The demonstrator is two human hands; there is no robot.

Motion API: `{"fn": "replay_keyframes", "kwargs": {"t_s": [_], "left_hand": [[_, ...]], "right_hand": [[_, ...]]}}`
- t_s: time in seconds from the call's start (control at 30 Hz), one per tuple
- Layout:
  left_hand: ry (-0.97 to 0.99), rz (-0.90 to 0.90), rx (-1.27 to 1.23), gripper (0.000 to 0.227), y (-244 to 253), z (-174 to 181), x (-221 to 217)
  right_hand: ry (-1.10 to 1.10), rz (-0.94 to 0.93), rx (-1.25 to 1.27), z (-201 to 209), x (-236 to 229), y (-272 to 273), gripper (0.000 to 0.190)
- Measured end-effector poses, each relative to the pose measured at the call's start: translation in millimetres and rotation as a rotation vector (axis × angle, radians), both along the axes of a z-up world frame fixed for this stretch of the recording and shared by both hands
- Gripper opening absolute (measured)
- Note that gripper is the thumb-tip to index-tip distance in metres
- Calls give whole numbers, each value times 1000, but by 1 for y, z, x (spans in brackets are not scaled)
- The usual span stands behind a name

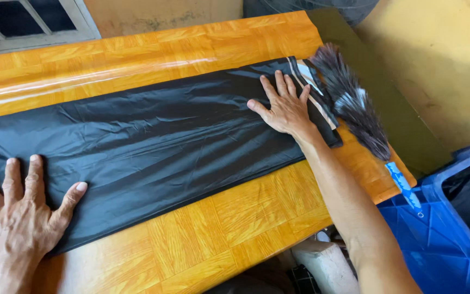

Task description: The person zips up a small black and red bag, places it into a white basket, and then unfolds and flattens a large black and red garment on a wooden table, using a feather duster to brush off the surface multiple times.

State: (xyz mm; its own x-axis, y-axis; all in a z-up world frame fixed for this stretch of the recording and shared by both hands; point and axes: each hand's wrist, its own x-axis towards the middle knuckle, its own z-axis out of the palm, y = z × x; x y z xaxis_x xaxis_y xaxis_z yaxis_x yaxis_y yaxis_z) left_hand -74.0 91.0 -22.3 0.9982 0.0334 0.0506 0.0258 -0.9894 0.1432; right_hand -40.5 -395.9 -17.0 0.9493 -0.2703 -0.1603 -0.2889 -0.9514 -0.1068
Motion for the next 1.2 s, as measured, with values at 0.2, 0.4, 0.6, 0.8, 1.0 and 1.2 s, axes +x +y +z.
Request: {"fn": "replay_keyframes", "kwargs": {"t_s": [0.2,0.4,0.6,0.8,1.0,1.2], "left_hand": [[1,7,-10,102,-1,1,-3],[11,14,-49,103,-1,-6,-5],[-229,-124,-82,100,-4,-29,-10],[-286,-151,-44,99,-24,-31,-12],[-260,-155,-36,98,-31,-19,-12],[-306,-130,13,98,-29,-29,-14]], "right_hand": [[-35,17,15,-6,-1,-5,93],[-4,15,-1,-2,0,-8,91],[14,14,9,-2,-2,-21,91],[-6,11,12,-2,-4,-43,91],[-267,-88,32,5,-45,-85,72],[-167,-593,-127,-25,-142,-190,49]]}}
